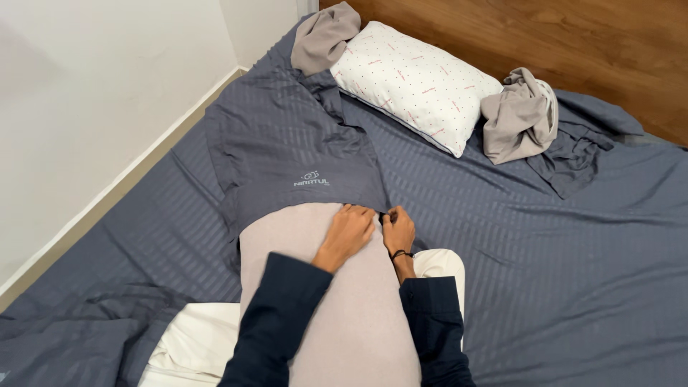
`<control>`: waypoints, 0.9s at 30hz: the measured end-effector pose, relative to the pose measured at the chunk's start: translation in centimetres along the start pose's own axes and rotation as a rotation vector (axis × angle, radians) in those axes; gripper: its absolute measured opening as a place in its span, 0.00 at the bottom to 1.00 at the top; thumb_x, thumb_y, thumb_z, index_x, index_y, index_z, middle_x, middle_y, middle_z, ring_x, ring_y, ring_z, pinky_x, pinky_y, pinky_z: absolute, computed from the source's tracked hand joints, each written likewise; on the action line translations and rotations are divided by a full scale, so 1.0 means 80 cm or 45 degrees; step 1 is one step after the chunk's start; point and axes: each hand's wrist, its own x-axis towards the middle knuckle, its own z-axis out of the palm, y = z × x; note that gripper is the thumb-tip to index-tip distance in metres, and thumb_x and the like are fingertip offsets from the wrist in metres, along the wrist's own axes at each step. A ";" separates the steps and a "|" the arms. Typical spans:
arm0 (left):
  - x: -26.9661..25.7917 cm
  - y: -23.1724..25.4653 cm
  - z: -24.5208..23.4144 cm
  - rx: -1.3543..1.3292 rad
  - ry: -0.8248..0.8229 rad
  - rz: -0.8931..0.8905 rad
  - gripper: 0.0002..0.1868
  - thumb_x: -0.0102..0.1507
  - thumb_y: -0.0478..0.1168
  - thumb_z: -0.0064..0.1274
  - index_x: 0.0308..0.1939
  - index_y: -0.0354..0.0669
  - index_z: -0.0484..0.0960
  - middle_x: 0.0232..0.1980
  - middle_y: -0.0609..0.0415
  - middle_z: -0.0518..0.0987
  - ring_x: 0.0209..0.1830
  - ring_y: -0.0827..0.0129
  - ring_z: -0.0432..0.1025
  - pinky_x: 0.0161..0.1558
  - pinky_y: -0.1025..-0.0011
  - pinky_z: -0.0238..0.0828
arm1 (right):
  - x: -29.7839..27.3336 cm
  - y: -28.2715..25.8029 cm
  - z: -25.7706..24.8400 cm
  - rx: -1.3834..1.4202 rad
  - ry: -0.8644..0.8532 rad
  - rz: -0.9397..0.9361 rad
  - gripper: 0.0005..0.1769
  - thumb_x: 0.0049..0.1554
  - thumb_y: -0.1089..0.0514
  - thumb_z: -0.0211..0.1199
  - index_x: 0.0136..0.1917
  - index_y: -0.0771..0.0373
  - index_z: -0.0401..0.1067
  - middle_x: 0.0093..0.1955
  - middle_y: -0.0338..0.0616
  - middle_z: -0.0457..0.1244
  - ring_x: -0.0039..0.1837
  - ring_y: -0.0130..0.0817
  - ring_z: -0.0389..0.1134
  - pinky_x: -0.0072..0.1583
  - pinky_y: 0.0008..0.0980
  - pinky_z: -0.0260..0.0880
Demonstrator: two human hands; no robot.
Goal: The person sits on a bed and puts a dark blue pillowcase onto a light-colored pillow. They align the corners, pull the fabric over the pillow, and smooth the surface to fit the case properly.
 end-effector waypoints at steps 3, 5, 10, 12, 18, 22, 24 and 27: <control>-0.028 -0.009 -0.034 -0.125 0.353 -0.016 0.19 0.63 0.34 0.48 0.58 0.33 0.78 0.61 0.42 0.78 0.65 0.52 0.70 0.68 0.58 0.64 | -0.003 -0.033 -0.017 0.196 0.115 -0.261 0.15 0.49 0.67 0.63 0.52 0.67 0.73 0.46 0.51 0.66 0.47 0.50 0.68 0.51 0.44 0.68; -0.037 -0.025 -0.046 0.113 0.618 0.056 0.25 0.59 0.29 0.47 0.61 0.29 0.77 0.67 0.40 0.76 0.71 0.49 0.67 0.72 0.54 0.58 | -0.006 -0.054 -0.026 0.341 0.160 -0.561 0.18 0.49 0.70 0.60 0.54 0.69 0.73 0.52 0.50 0.65 0.52 0.48 0.68 0.53 0.41 0.68; -0.028 -0.030 -0.023 0.321 0.479 -0.032 0.22 0.62 0.34 0.50 0.62 0.35 0.77 0.66 0.43 0.75 0.69 0.52 0.66 0.72 0.52 0.54 | -0.018 -0.065 -0.044 0.317 -0.010 -0.578 0.07 0.53 0.71 0.64 0.46 0.65 0.75 0.43 0.44 0.67 0.45 0.40 0.70 0.49 0.38 0.69; -0.020 -0.030 -0.023 0.353 0.454 -0.043 0.23 0.62 0.35 0.51 0.61 0.35 0.77 0.65 0.43 0.75 0.67 0.52 0.67 0.70 0.51 0.54 | -0.023 -0.067 -0.048 0.209 0.046 -0.651 0.06 0.51 0.72 0.64 0.43 0.65 0.75 0.40 0.45 0.67 0.45 0.42 0.69 0.49 0.39 0.68; -0.025 -0.039 -0.006 0.270 0.486 -0.035 0.23 0.60 0.32 0.51 0.61 0.35 0.77 0.62 0.45 0.77 0.65 0.53 0.68 0.69 0.53 0.55 | -0.037 -0.072 -0.065 -0.186 -0.157 -0.484 0.12 0.50 0.68 0.63 0.49 0.62 0.75 0.45 0.48 0.67 0.50 0.48 0.69 0.52 0.44 0.66; -0.029 -0.051 -0.002 -0.078 0.590 -0.047 0.21 0.63 0.28 0.47 0.61 0.36 0.78 0.63 0.46 0.78 0.67 0.53 0.68 0.72 0.54 0.56 | -0.023 -0.138 -0.085 -0.200 -0.156 -0.661 0.16 0.48 0.64 0.64 0.52 0.59 0.75 0.50 0.47 0.67 0.56 0.49 0.67 0.56 0.45 0.65; -0.037 -0.053 -0.015 -0.276 0.607 -0.069 0.23 0.61 0.27 0.46 0.61 0.35 0.77 0.64 0.44 0.77 0.68 0.52 0.67 0.72 0.56 0.58 | -0.014 -0.181 -0.079 -0.099 -0.177 -0.753 0.14 0.50 0.62 0.64 0.52 0.58 0.74 0.51 0.45 0.68 0.57 0.47 0.67 0.58 0.44 0.66; -0.063 -0.064 -0.049 -0.216 0.613 -0.124 0.28 0.55 0.25 0.45 0.61 0.32 0.76 0.65 0.41 0.75 0.69 0.49 0.65 0.70 0.56 0.59 | -0.005 -0.226 -0.040 -0.043 -0.264 -0.716 0.14 0.49 0.62 0.64 0.51 0.57 0.75 0.51 0.43 0.69 0.57 0.43 0.68 0.58 0.44 0.65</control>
